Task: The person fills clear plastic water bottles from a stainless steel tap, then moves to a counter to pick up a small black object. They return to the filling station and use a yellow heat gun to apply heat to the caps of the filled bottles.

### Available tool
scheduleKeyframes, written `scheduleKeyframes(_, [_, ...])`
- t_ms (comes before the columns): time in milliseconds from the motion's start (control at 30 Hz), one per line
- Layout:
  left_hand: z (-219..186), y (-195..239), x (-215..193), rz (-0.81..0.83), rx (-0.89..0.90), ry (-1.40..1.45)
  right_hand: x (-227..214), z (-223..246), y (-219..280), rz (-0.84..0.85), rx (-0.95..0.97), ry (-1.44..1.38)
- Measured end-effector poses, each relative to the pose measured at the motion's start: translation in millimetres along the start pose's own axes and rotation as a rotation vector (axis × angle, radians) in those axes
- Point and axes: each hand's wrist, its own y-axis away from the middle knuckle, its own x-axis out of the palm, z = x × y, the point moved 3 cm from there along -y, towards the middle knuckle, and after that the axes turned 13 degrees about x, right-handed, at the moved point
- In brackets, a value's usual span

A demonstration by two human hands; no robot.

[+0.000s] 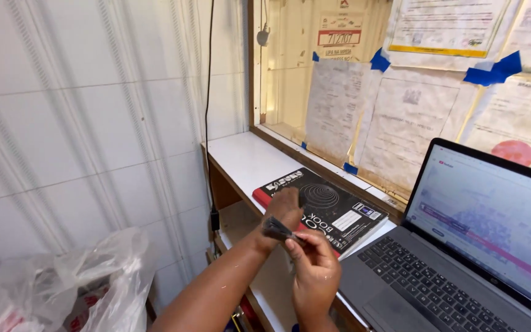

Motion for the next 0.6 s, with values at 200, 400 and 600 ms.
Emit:
scheduleKeyframes(200, [-14.4, -21.6, 13.1, 0.26, 0.28, -0.083, 13.4, -25.6, 12.0, 0.108, 0.112, -0.069])
scheduleKeyframes(400, [4.8, 10.0, -41.3, 0.052, 0.026, 0.446, 34.2, -25.6, 15.8, 0.345, 0.205, -0.141])
scheduleKeyframes(600, [61.8, 54.4, -57.9, -0.2, 0.149, 0.635, 67.5, -41.9, 23.5, 0.36, 0.546, -0.297])
